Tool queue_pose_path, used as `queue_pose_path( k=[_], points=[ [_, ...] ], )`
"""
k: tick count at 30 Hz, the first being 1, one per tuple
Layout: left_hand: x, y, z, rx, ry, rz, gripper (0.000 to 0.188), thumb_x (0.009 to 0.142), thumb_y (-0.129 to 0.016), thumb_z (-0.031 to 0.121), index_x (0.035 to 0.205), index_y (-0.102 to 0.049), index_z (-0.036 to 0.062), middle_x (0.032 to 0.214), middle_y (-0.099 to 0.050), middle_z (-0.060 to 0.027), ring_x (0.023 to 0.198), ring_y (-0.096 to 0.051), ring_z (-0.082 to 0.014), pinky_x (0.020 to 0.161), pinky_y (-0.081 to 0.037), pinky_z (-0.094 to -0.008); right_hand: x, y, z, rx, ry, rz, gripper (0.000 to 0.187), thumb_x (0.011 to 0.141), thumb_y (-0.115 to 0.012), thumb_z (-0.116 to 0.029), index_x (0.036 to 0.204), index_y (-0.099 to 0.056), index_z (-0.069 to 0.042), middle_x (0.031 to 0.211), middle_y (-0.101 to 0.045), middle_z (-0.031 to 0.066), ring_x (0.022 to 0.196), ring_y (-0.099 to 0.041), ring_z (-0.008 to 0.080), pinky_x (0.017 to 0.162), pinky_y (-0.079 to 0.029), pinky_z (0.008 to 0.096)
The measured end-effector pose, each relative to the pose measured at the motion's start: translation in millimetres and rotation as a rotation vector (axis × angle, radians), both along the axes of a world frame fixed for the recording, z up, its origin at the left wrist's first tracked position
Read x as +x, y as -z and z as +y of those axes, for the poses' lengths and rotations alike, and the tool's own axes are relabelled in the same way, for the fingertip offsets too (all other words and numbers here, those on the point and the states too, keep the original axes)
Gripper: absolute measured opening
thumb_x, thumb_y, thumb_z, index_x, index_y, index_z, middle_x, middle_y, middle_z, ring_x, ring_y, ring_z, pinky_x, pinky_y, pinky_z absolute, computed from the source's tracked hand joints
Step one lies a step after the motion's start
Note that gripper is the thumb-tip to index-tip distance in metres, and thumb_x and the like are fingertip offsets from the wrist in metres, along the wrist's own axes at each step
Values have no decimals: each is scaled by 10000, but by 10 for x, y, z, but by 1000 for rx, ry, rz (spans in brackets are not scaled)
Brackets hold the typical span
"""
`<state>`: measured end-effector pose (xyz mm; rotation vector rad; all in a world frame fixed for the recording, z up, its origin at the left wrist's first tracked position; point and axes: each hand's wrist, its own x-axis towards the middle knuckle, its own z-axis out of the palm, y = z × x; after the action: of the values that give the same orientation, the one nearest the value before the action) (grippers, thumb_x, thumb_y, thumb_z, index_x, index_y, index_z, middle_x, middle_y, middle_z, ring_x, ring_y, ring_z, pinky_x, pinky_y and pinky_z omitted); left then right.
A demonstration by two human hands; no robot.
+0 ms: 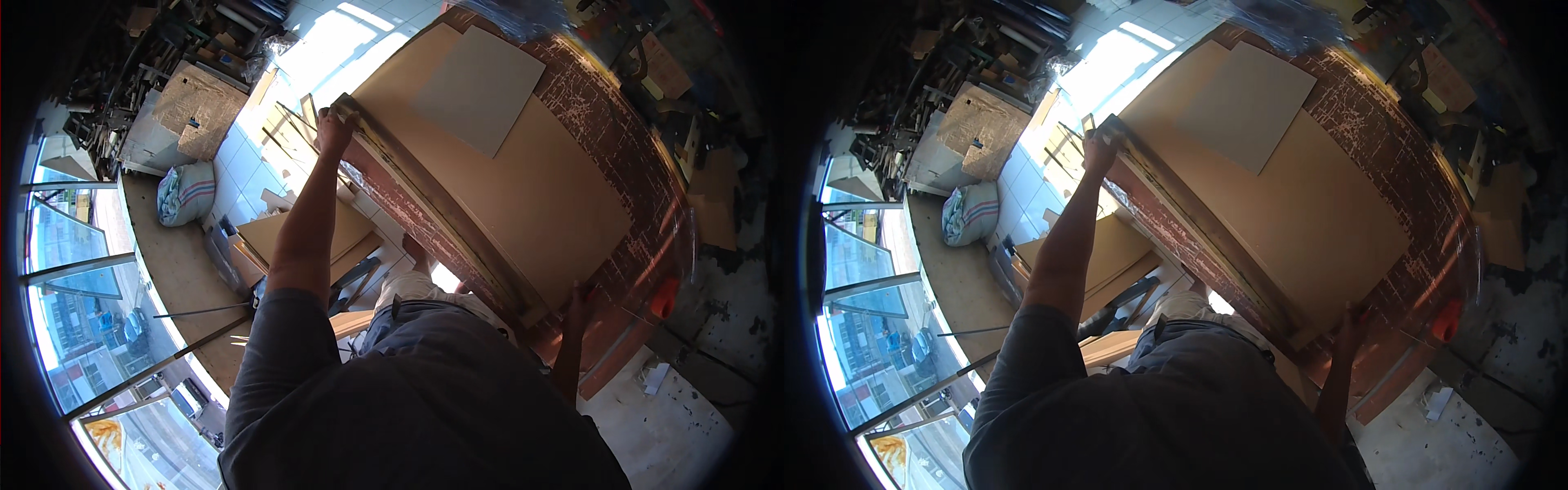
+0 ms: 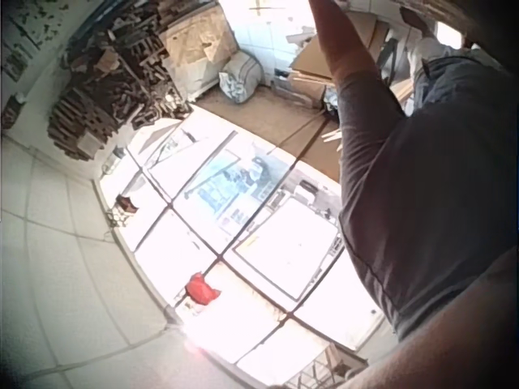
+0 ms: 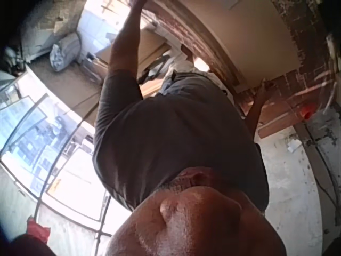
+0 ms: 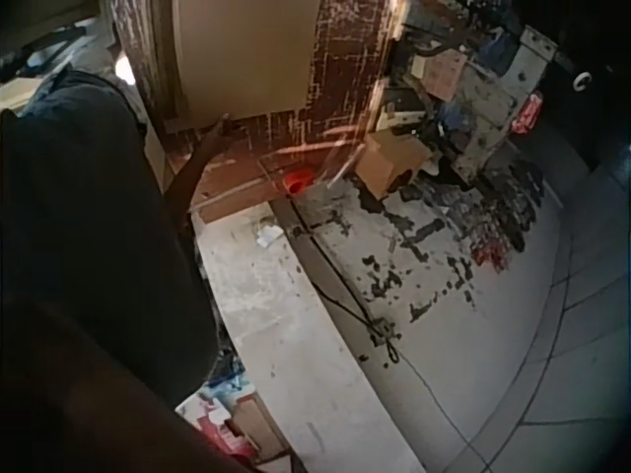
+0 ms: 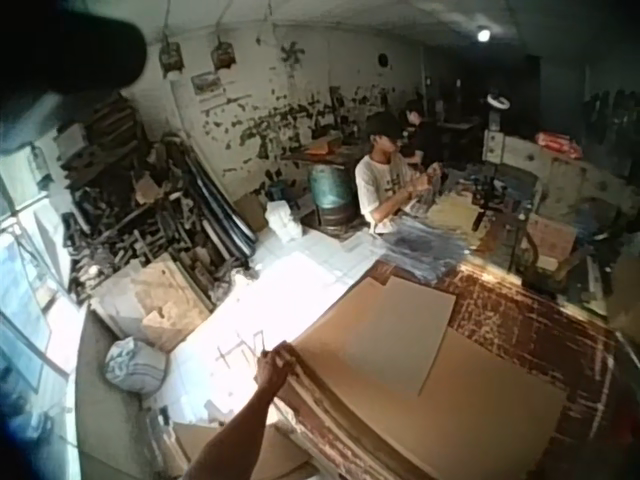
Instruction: The person cuts a large cardboard sheet along a wooden straightedge using a utility knife, clears the excess strip, and then uses a smaller cardboard template to cut the sheet further.
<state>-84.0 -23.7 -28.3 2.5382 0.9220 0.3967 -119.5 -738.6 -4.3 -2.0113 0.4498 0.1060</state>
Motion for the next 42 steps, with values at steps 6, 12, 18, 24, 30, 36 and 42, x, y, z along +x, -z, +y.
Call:
queue_pose_path(
  k=[6,12,18,24,30,36,42],
  points=[
    [-38,-152,-238,32,-50,114,694,833,-748,502,1339,-573,60,1398,-505,-180,1324,-449,-370,1087,-374,-539,0,-144,97,50,30,7,667,948,-704,-292,1454,-400,19,1362,-559,151,1147,-587,248,969,-465,373],
    [-169,-262,-523,111,-87,274,909,830,-653,683,1461,-468,55,1542,-389,-152,1469,-285,-355,1208,-116,-615,-51,102,-285,-78,-58,15,620,945,-711,-304,1408,-455,18,1264,-621,143,1041,-619,243,915,-497,385],
    [-316,-239,-866,82,65,259,990,800,-691,686,1489,-422,29,1568,-337,-200,1487,-231,-401,1219,-133,-583,-205,405,-920,16,0,206,527,914,-745,-353,1228,-529,11,1056,-635,99,778,-605,235,780,-509,407],
    [-549,24,-935,99,157,104,1115,767,-721,697,1567,-281,57,1634,-188,-256,1527,-82,-445,1214,-113,-603,-134,-200,75,-514,-237,-273,346,929,-709,-295,1091,-572,-22,958,-626,138,863,-636,302,766,-509,419],
    [-610,-48,-1202,57,197,193,1139,765,-727,695,1584,-241,70,1625,-161,-302,1514,-13,-502,1209,-126,-609,-318,-590,1168,-347,-858,-290,403,886,-730,-281,1201,-561,-95,1089,-576,151,872,-669,360,725,-550,462],
    [-621,-85,-1179,67,155,283,1160,766,-709,718,1595,-208,79,1634,-137,-294,1516,12,-498,1216,-133,-594,-284,-495,1399,-389,-1066,-309,473,878,-739,-283,1273,-539,-117,1087,-539,159,832,-668,369,682,-569,468],
    [-488,-417,-1431,28,98,435,1208,743,-650,802,1608,-176,105,1657,-127,-232,1541,1,-420,1235,-137,-537,-286,-442,1351,-440,-1035,-292,427,900,-717,-225,1274,-531,-139,1086,-536,160,815,-668,359,659,-568,468]
  ],
)
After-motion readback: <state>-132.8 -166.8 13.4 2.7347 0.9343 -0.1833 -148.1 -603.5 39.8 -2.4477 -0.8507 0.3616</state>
